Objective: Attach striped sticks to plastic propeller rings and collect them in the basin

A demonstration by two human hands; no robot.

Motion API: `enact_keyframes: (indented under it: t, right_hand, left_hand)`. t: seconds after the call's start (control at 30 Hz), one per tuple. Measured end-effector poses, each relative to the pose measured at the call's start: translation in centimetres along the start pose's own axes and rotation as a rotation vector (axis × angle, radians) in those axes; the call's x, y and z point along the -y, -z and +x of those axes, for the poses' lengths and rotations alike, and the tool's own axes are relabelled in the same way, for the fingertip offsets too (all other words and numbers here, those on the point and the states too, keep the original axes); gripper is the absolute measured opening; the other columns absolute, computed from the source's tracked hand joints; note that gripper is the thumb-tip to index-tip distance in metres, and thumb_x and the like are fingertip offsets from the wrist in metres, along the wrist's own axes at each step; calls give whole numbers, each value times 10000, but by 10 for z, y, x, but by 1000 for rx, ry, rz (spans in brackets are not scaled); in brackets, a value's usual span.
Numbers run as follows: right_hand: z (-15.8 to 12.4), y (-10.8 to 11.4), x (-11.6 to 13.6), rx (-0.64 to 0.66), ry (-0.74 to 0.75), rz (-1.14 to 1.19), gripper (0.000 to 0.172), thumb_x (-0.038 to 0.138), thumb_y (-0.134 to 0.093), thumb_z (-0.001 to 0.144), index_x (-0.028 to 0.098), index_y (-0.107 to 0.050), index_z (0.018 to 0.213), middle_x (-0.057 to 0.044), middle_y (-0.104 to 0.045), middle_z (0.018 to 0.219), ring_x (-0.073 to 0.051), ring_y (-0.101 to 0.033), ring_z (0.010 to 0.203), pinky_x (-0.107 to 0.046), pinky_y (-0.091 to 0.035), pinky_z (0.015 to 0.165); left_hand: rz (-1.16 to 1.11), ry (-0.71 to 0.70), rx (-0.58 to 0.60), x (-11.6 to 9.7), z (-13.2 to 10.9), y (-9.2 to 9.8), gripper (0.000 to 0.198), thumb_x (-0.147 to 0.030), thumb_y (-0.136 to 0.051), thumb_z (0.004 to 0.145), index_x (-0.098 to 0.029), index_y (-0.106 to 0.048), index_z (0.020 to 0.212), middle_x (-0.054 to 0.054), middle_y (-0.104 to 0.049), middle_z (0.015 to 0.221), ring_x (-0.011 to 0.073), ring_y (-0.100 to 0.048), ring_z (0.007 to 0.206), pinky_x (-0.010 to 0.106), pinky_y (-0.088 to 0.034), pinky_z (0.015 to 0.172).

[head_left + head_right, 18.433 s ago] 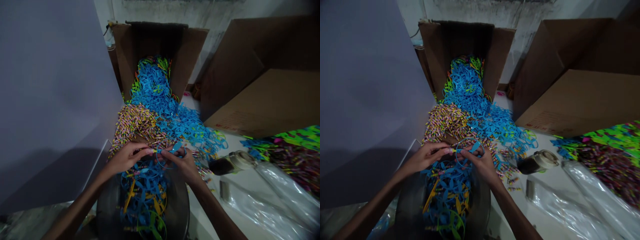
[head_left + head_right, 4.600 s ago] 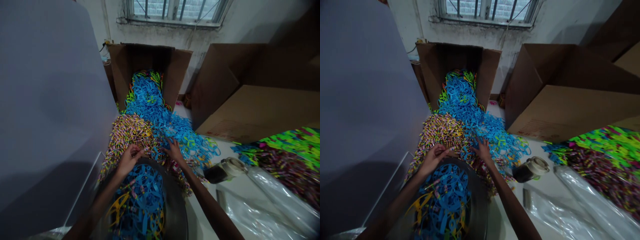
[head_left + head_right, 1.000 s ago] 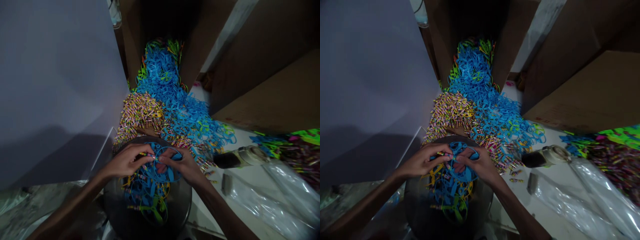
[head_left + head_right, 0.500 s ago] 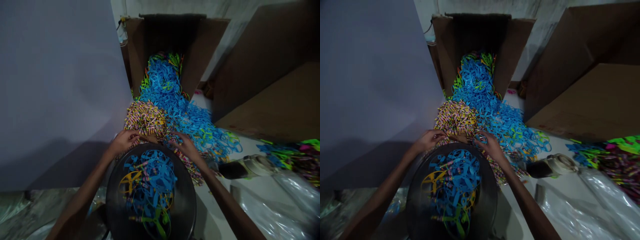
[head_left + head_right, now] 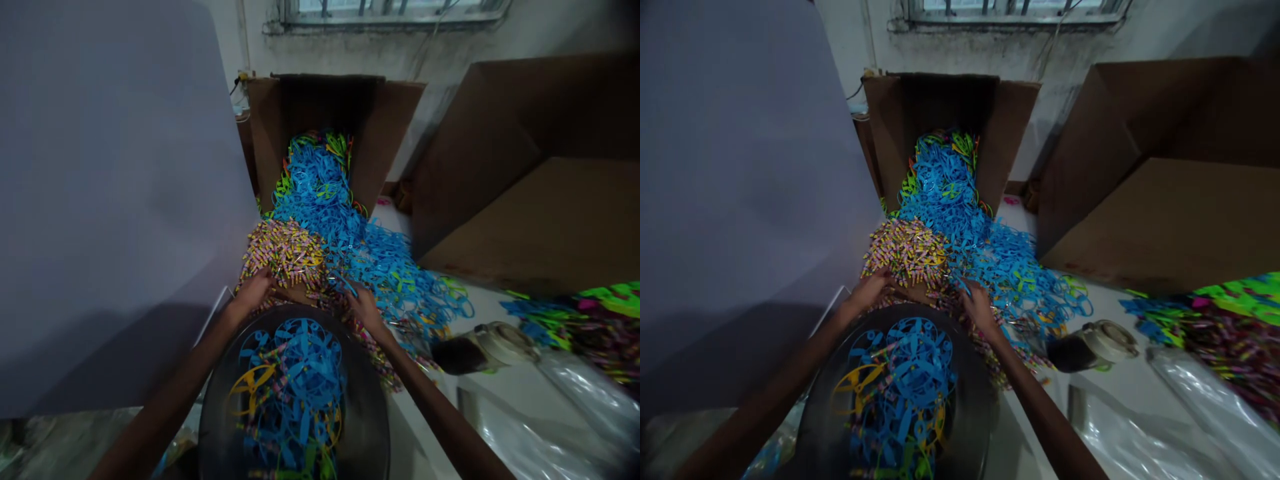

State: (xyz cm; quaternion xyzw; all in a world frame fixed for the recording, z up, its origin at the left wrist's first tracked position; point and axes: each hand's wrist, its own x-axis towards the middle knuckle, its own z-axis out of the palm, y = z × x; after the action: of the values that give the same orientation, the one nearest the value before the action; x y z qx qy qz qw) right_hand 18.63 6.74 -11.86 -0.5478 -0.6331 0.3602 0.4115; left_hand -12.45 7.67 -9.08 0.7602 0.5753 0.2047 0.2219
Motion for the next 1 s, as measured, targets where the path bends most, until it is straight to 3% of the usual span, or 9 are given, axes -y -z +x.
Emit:
enact_keyframes:
  t: [0.1, 0.23, 0.37, 0.47, 0.67, 0.83, 1.0]
  right_hand:
    - [-5, 2, 28, -45, -102, 249, 450, 597, -485, 903, 247, -692, 1096, -74, -754, 1114, -299, -685, 1084, -497, -516, 954]
    - [-24, -3, 75, 67, -197, 523, 469, 626, -524, 893, 239, -684, 1104, -77, -771, 1059, -259, -748, 907, -429, -602, 775]
    - [-43, -10, 110, 172, -364, 861, 321, 480, -728, 811, 232, -730, 1016, -52, -780, 1020, -236, -744, 923, -367, -606, 771]
    - [-53, -14, 124, 167, -461, 985, 260, 334, -831, 720, 215, -753, 937, -27, -788, 940, -223, -744, 872, -324, -606, 724]
    - [-68, -19, 140, 158, -430, 1089, 192, 370, -777, 784, 217, -772, 898, -18, -785, 951, -208, -732, 933, -307, -589, 828]
    - [-80, -27, 152, 139, -417, 1107, 269, 440, -769, 778, 234, -767, 951, -41, -778, 1026, -250, -714, 1032, -345, -579, 861]
    - [-92, -32, 156, 88, -398, 1084, 215, 396, -793, 770, 226, -762, 898, -49, -778, 1016, -262, -717, 1019, -360, -589, 833]
  left_hand:
    - [-107, 15, -114, -16, -1, 9, 229, -349, -582, 953, -140, -659, 1009, 60, -695, 964, 192, -659, 894, 386, -535, 845]
    - [-292, 14, -220, -57, -20, 15, 302, -405, -486, 969, -163, -663, 998, 47, -702, 870, 174, -647, 786, 287, -522, 731]
    - [-429, -3, -189, -101, -52, 19, 338, -414, -453, 988, -176, -667, 1096, 47, -701, 932, 126, -589, 614, 248, -488, 590]
    - [-645, 0, -156, -124, -72, 23, 262, -392, -541, 957, -206, -650, 1107, 41, -683, 993, 125, -600, 676, 228, -487, 582]
    - [-849, 77, -267, -143, -98, 14, 204, -388, -659, 894, -197, -630, 963, -23, -626, 770, 95, -536, 577, 189, -440, 522]
    - [-919, 107, -241, -151, -112, 2, 216, -398, -644, 903, -198, -586, 960, -25, -608, 760, 93, -520, 566, 175, -415, 475]
    - [-962, 129, -222, -152, -119, 5, 256, -441, -623, 907, -194, -561, 881, -53, -529, 632, 84, -449, 471, 183, -379, 432]
